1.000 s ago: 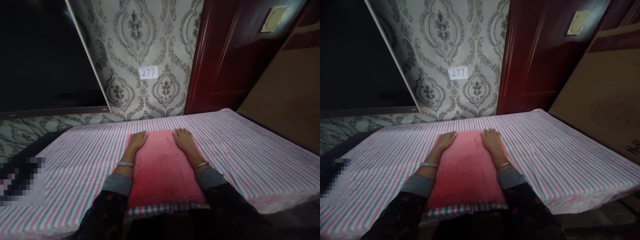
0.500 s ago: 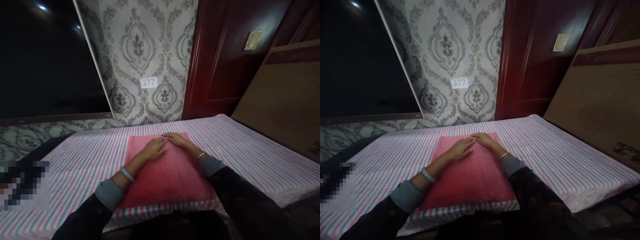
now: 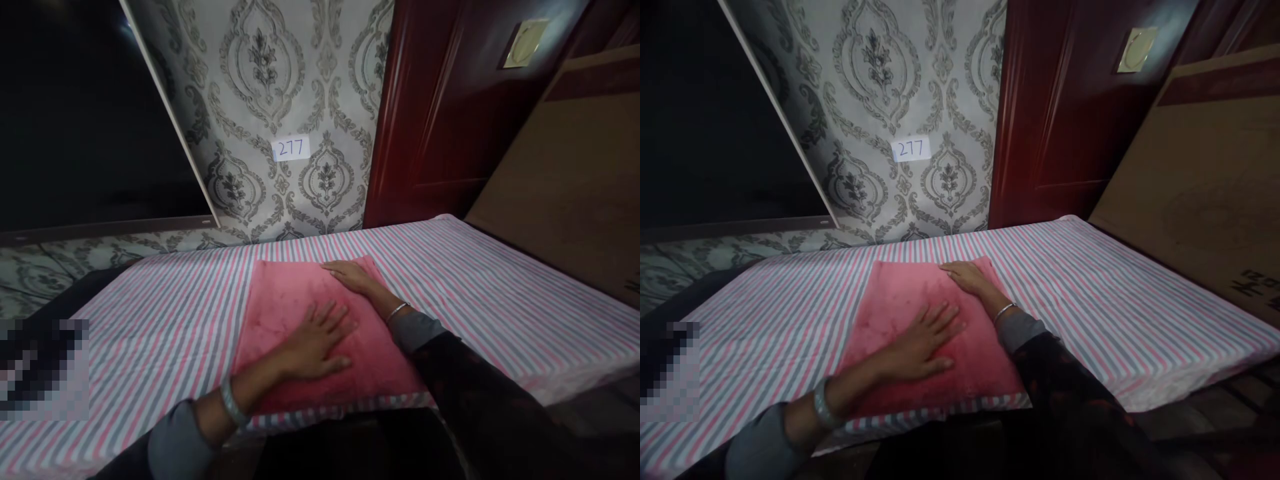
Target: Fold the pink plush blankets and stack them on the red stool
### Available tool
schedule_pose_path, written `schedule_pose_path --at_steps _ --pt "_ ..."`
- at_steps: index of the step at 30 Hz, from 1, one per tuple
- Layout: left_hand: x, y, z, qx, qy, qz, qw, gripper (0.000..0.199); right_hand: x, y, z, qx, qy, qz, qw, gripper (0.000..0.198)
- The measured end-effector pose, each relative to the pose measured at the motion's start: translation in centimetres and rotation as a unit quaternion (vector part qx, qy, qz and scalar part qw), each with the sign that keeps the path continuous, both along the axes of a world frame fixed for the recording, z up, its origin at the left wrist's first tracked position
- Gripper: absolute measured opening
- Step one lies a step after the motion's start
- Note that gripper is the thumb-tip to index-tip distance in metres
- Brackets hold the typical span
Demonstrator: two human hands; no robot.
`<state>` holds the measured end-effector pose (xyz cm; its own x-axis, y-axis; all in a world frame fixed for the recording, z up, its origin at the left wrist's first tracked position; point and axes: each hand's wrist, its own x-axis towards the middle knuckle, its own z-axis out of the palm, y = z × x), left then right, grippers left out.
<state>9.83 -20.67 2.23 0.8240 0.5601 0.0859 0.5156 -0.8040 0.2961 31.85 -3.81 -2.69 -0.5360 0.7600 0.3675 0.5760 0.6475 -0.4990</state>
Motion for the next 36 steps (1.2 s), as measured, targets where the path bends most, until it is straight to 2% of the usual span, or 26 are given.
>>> schedule_pose_path --at_steps 6,10,14,17,19,21,24,29,36 --pt "-2.3 -9.0 -1.1 0.043 0.021 -0.027 0.998 0.076 -0.3 -0.3 0.4 -0.002 -0.017 -0.011 1.000 0.043" --pt "-4.2 -11.7 -1.2 0.036 0.007 -0.023 0.999 0.075 -0.3 -0.8 1.0 -0.005 -0.052 -0.030 0.998 0.044" --pt "-5.2 -10.3 0.7 0.044 -0.034 0.036 0.998 0.060 -1.5 -0.5 3.2 -0.001 -0.074 -0.030 0.997 0.044" --pt "-5.0 -6.8 2.3 0.068 -0.043 0.087 0.993 0.055 -5.0 0.3 5.5 0.018 -0.079 -0.010 0.997 0.049" --pt "-4.8 -4.3 3.0 0.076 -0.036 0.107 0.991 0.056 -8.3 0.8 6.2 0.028 -0.084 0.025 0.996 0.049" --pt "-4.7 -2.2 2.9 0.076 -0.015 0.115 0.990 0.058 -11.3 0.9 6.0 0.017 -0.088 0.077 0.993 0.046" --pt "-5.2 -0.6 1.5 0.067 0.020 0.129 0.989 0.063 -13.9 0.8 4.0 -0.031 -0.074 0.147 0.986 0.047" --pt "-6.2 -1.6 -1.0 0.052 0.003 0.153 0.987 0.068 -13.8 0.9 1.2 -0.055 -0.039 0.177 0.982 0.048" --pt "-6.6 -7.6 -1.8 0.045 -0.021 0.141 0.989 0.086 -13.4 0.6 1.0 -0.032 -0.039 0.154 0.987 0.046"
